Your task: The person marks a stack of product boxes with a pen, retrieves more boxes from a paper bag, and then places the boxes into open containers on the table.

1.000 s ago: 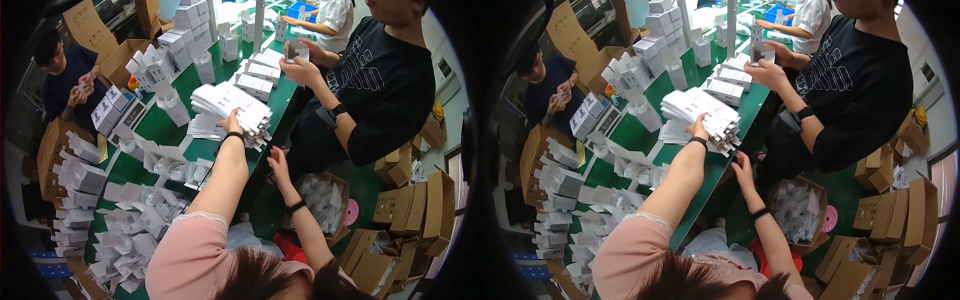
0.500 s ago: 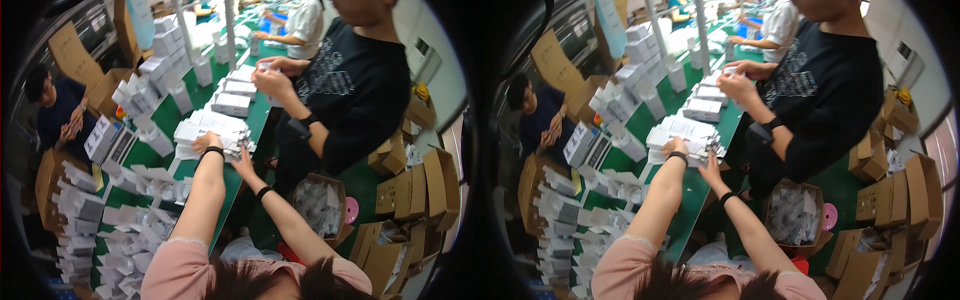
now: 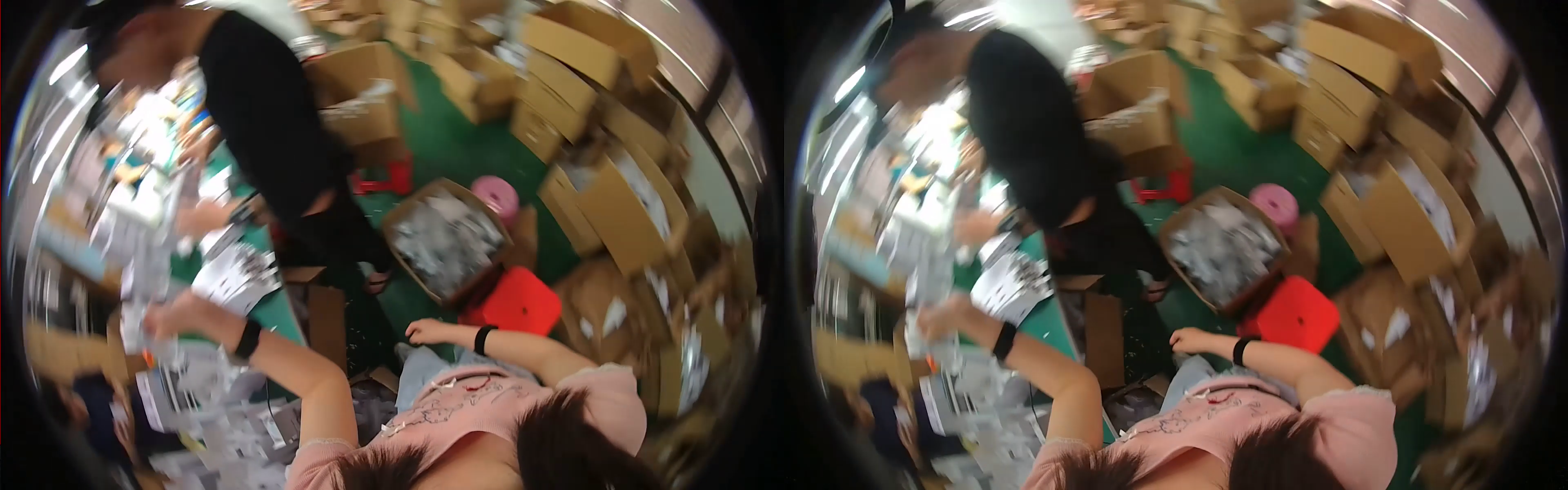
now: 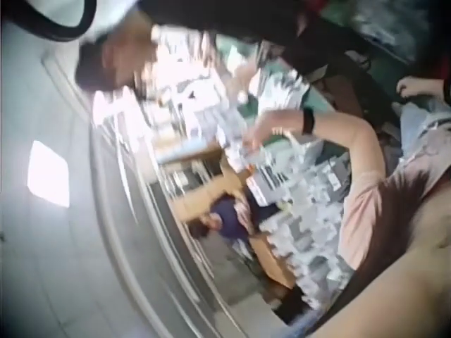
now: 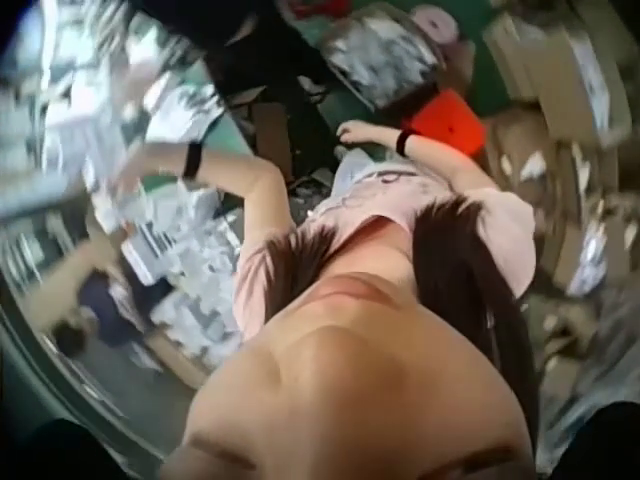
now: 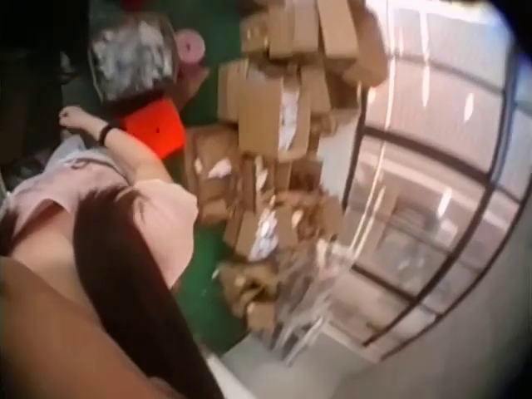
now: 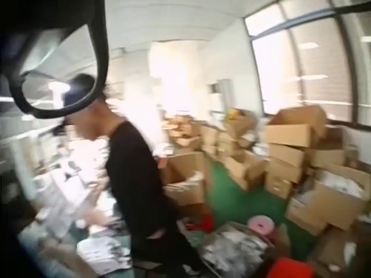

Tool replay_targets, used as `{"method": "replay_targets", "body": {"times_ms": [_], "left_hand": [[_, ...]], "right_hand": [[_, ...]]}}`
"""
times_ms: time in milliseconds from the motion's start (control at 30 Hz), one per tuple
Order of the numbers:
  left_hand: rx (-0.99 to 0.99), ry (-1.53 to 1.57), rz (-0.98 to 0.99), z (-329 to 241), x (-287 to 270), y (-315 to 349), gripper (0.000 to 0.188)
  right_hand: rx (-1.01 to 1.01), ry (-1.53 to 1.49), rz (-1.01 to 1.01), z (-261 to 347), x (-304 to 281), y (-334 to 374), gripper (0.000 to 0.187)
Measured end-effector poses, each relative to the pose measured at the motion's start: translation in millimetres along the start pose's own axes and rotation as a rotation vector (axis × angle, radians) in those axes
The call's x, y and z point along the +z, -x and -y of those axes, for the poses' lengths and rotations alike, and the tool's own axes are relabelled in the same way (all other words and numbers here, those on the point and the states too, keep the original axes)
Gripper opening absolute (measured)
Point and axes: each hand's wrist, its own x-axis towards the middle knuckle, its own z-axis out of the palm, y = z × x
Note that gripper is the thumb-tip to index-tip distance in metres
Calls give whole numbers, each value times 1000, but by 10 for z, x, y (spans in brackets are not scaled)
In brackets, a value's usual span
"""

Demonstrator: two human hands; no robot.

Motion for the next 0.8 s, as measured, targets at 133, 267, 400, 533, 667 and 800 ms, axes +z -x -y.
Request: {"method": "replay_targets", "body": {"times_ms": [133,267,400,533,667,800], "left_hand": [[184,-127,-695,57,-884,579,18],[316,715,-917,-851,-2222,1421,18],[356,1512,-984,-828,-3538,2353,18],[272,2324,-897,-911,-4135,2639,20],[692,2403,-399,-937,-4803,3557,21],[864,2433,234,-776,-5555,4608,17]], "right_hand": [[242,-369,-394,-1358,-606,1210,31],[341,-727,-964,-2171,-849,2600,25],[532,-800,-1278,-2708,-512,3528,25],[751,-1063,-1414,-2958,113,4114,23],[842,-1224,-1421,-3225,669,4477,23],[852,-1353,-1432,-3596,974,5031,23]]}}
